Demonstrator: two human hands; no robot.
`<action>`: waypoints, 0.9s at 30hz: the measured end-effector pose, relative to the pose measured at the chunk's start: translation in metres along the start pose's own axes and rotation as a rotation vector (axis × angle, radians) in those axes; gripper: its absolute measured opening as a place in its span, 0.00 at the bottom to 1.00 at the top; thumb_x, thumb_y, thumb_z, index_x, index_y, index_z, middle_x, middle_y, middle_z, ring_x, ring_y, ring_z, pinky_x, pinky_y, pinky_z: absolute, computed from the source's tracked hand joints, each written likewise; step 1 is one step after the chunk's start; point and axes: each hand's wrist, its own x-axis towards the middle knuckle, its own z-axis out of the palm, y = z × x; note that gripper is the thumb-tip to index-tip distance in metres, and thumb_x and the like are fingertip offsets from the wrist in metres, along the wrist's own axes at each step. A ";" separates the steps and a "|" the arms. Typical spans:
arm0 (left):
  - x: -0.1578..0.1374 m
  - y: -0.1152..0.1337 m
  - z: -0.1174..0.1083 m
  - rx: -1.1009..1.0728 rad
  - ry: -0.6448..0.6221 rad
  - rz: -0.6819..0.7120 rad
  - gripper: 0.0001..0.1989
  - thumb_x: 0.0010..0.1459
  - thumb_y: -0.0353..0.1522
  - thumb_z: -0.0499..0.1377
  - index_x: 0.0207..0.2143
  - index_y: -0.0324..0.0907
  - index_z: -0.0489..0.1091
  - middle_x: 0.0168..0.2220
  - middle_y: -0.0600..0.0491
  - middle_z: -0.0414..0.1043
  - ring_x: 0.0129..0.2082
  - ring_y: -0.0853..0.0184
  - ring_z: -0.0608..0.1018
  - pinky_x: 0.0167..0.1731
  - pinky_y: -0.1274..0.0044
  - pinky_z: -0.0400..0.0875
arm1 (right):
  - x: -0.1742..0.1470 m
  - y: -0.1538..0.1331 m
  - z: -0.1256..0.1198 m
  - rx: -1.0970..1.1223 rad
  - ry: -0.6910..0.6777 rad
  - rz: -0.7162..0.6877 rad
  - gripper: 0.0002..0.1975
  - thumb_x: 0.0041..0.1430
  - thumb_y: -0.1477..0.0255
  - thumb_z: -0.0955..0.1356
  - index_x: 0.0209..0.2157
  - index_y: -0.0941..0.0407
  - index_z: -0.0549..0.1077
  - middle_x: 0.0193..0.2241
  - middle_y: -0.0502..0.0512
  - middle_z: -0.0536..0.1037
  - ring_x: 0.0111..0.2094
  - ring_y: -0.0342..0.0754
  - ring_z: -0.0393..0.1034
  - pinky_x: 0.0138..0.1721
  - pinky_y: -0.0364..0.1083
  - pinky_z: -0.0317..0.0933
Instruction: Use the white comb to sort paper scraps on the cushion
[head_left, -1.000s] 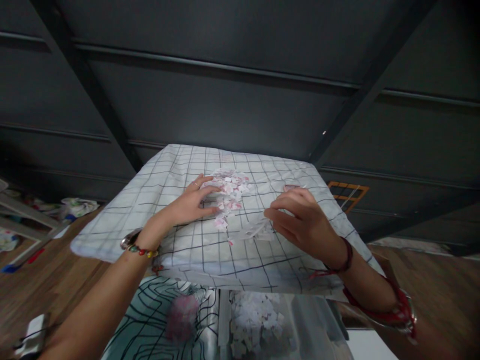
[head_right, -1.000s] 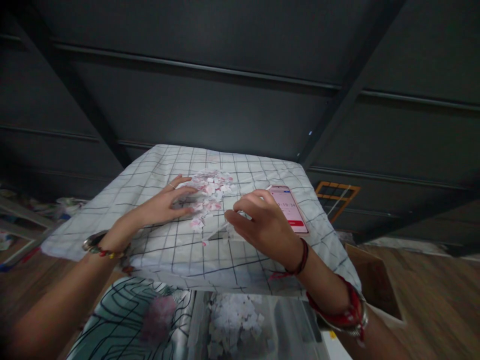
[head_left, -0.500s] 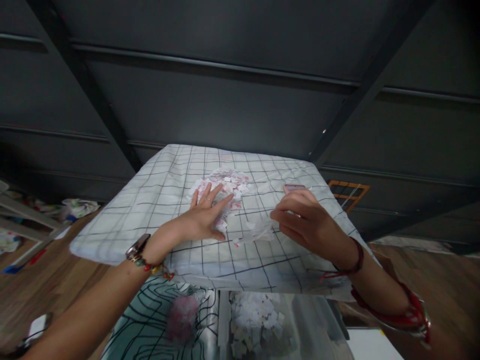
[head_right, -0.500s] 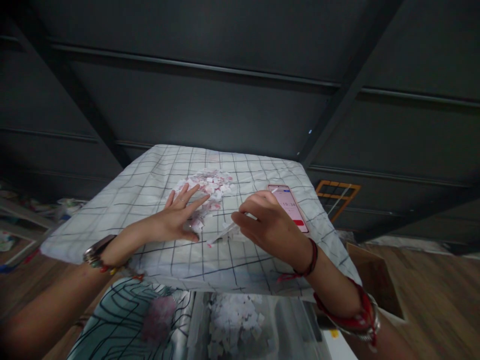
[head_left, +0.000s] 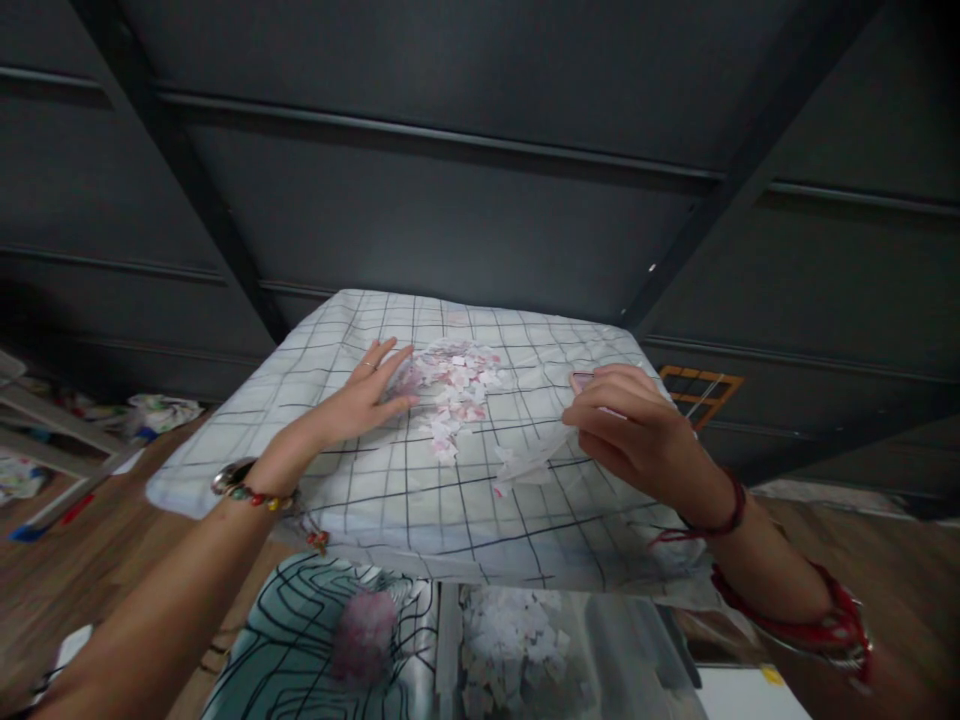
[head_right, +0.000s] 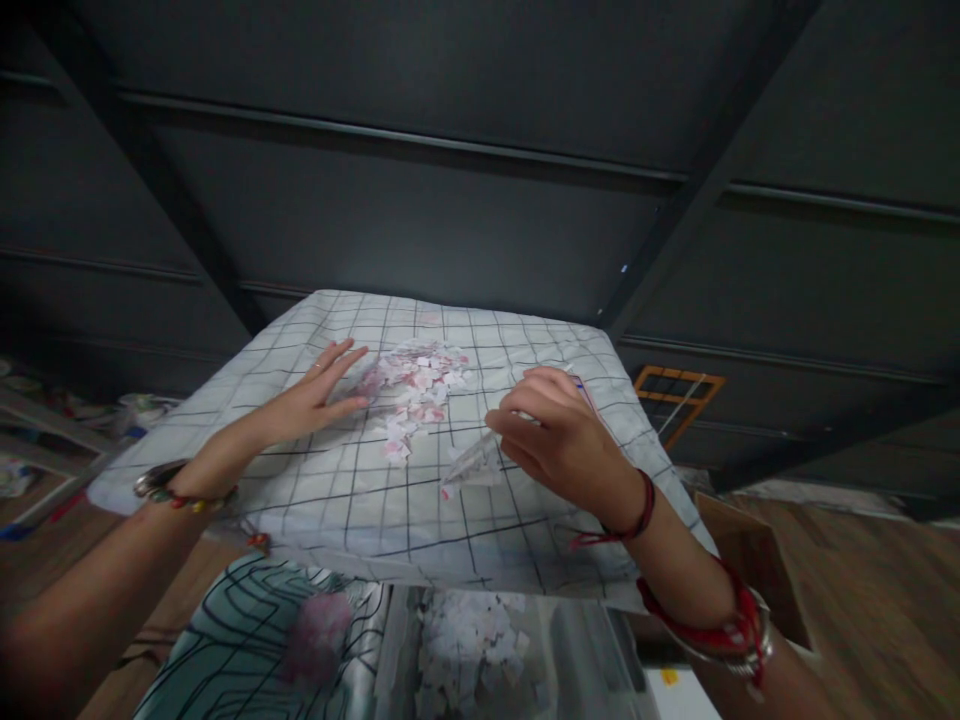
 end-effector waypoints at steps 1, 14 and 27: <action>0.001 -0.011 0.003 0.026 0.073 -0.059 0.41 0.68 0.54 0.51 0.75 0.42 0.51 0.78 0.37 0.44 0.77 0.42 0.45 0.71 0.51 0.53 | 0.001 0.001 0.001 0.009 0.015 0.002 0.09 0.66 0.80 0.65 0.38 0.50 0.72 0.30 0.47 0.77 0.33 0.47 0.71 0.49 0.54 0.69; -0.002 -0.062 0.033 0.262 0.189 -0.264 0.37 0.70 0.47 0.45 0.69 0.28 0.59 0.66 0.28 0.65 0.69 0.41 0.66 0.65 0.52 0.62 | -0.014 0.028 0.016 0.166 0.044 0.056 0.12 0.66 0.81 0.64 0.37 0.51 0.76 0.33 0.48 0.81 0.36 0.44 0.77 0.64 0.61 0.67; -0.004 -0.059 0.033 0.351 0.185 -0.284 0.31 0.70 0.44 0.47 0.65 0.34 0.65 0.65 0.33 0.68 0.66 0.46 0.69 0.63 0.55 0.67 | -0.020 0.047 0.021 0.186 -0.072 0.102 0.16 0.64 0.81 0.61 0.34 0.51 0.77 0.34 0.50 0.83 0.40 0.46 0.80 0.63 0.60 0.69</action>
